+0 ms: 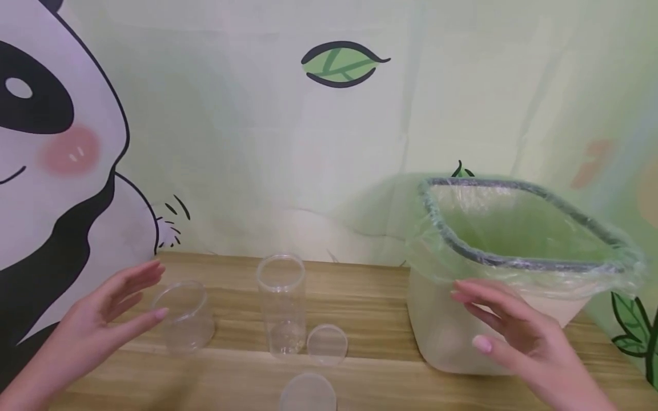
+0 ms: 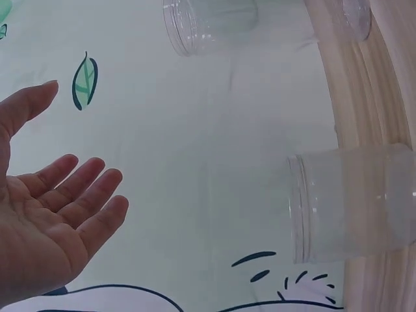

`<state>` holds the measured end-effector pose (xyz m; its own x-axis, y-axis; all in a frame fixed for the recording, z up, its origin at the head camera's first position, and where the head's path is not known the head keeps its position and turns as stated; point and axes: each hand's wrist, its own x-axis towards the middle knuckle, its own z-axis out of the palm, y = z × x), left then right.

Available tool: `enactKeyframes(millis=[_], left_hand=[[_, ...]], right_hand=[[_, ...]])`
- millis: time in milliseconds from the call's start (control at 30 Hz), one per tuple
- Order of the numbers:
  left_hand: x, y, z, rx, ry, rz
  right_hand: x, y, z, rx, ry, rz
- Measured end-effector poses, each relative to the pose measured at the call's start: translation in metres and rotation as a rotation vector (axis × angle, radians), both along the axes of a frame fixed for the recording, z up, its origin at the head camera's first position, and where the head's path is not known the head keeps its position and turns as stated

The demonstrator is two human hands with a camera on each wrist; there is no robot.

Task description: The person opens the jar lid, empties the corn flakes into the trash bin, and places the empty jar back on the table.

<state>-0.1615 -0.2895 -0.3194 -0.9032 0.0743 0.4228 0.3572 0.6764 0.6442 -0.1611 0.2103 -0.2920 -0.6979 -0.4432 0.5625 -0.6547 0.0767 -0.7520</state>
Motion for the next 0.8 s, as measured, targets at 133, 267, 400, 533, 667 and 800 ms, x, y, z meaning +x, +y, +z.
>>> enactKeyframes(millis=[133, 267, 400, 533, 667, 800], left_hand=[[0.0, 0.006, 0.007, -0.005, -0.006, -0.008], [-0.001, 0.014, 0.013, -0.01, 0.002, -0.021], [-0.003, 0.023, 0.019, -0.012, 0.011, -0.038], [-0.007, 0.03, 0.024, -0.031, 0.043, -0.063], [-0.011, 0.034, 0.028, -0.07, 0.061, -0.073], [-0.013, 0.038, 0.031, -0.094, 0.072, -0.075]], right_hand=[[-0.003, -0.016, 0.005, 0.038, -0.01, 0.034], [-0.005, -0.027, 0.007, 0.085, -0.008, 0.021], [-0.012, -0.039, 0.003, 0.058, 0.038, 0.039], [-0.021, -0.052, -0.002, 0.032, 0.04, 0.038], [-0.028, -0.066, -0.003, 0.058, -0.002, 0.011], [-0.031, -0.078, -0.004, 0.079, -0.044, -0.003]])
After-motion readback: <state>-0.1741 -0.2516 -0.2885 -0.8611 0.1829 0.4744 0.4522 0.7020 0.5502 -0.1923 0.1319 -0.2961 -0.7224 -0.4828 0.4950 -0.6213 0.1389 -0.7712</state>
